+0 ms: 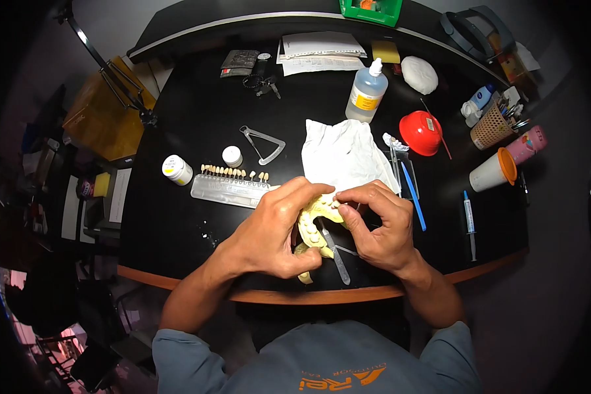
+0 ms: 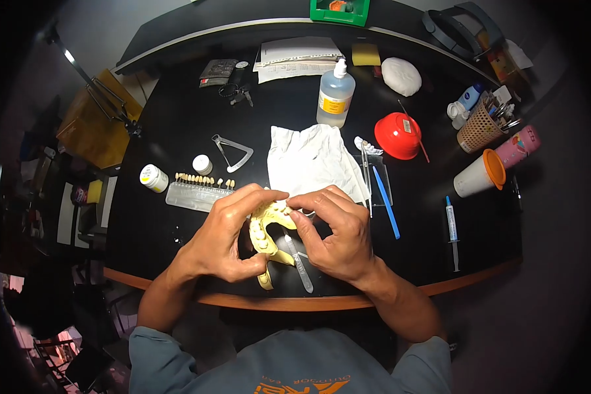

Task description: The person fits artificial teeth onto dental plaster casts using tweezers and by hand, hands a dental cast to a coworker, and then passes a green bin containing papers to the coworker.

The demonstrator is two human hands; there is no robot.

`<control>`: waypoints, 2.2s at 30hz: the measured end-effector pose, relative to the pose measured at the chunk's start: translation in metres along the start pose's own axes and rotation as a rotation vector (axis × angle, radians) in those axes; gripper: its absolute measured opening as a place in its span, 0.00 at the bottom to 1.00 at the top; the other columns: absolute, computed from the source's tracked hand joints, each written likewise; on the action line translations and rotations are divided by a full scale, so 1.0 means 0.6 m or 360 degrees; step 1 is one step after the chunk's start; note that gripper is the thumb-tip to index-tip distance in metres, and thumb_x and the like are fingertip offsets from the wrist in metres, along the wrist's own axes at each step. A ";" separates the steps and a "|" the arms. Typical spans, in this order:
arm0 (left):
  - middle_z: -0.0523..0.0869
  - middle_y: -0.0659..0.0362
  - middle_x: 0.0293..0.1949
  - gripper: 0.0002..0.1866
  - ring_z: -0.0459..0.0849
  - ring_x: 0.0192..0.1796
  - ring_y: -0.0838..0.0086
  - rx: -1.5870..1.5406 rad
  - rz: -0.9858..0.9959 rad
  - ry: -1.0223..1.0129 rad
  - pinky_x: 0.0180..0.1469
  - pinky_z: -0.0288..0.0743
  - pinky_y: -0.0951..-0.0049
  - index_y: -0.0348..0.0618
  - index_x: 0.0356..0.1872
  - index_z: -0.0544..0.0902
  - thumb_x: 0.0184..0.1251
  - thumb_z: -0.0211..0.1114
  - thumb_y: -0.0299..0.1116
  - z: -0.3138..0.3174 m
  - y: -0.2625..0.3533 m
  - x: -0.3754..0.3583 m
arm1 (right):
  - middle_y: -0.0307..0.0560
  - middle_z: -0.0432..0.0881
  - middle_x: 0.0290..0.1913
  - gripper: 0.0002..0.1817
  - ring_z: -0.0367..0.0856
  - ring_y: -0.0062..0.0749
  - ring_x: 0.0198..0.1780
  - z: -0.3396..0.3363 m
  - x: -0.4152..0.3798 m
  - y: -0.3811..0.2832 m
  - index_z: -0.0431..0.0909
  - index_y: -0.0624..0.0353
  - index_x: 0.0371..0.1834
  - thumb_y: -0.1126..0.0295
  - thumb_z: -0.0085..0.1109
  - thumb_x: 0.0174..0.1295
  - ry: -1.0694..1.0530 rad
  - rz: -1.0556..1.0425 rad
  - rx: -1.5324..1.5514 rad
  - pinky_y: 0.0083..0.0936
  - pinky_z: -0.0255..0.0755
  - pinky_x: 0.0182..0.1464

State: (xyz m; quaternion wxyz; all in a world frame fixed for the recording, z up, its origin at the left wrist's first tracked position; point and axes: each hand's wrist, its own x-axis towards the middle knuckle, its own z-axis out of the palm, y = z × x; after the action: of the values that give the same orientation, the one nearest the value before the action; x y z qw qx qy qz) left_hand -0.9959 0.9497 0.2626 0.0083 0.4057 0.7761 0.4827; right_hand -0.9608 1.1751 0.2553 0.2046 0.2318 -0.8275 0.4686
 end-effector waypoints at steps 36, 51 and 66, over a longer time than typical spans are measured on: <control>0.87 0.47 0.37 0.44 0.88 0.40 0.59 -0.0408 -0.0429 -0.0077 0.47 0.79 0.62 0.28 0.71 0.75 0.50 0.62 0.46 -0.002 -0.002 -0.006 | 0.50 0.91 0.42 0.06 0.87 0.26 0.40 0.000 -0.011 0.018 0.90 0.66 0.40 0.81 0.66 0.61 -0.0210 0.0397 0.0468 0.21 0.78 0.43; 0.85 0.55 0.32 0.47 0.81 0.33 0.73 -0.0579 -0.0496 -0.0076 0.39 0.73 0.72 0.27 0.72 0.74 0.49 0.58 0.47 -0.003 0.004 -0.002 | 0.51 0.90 0.43 0.09 0.88 0.27 0.43 -0.007 -0.010 0.014 0.91 0.67 0.42 0.82 0.62 0.63 -0.0269 0.0343 0.0563 0.23 0.81 0.49; 0.82 0.47 0.37 0.48 0.83 0.38 0.56 0.0006 0.0231 0.0060 0.44 0.78 0.61 0.28 0.68 0.79 0.37 0.72 0.38 0.019 -0.010 -0.002 | 0.45 0.89 0.44 0.10 0.87 0.21 0.44 -0.001 -0.015 0.011 0.85 0.64 0.44 0.81 0.71 0.60 -0.0027 0.0517 0.0662 0.19 0.77 0.44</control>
State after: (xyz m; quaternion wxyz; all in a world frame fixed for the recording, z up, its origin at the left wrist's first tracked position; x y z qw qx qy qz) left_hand -0.9944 0.9563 0.2514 -0.0422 0.4517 0.7456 0.4882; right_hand -0.9569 1.1801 0.2459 0.0676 0.1370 -0.7415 0.6533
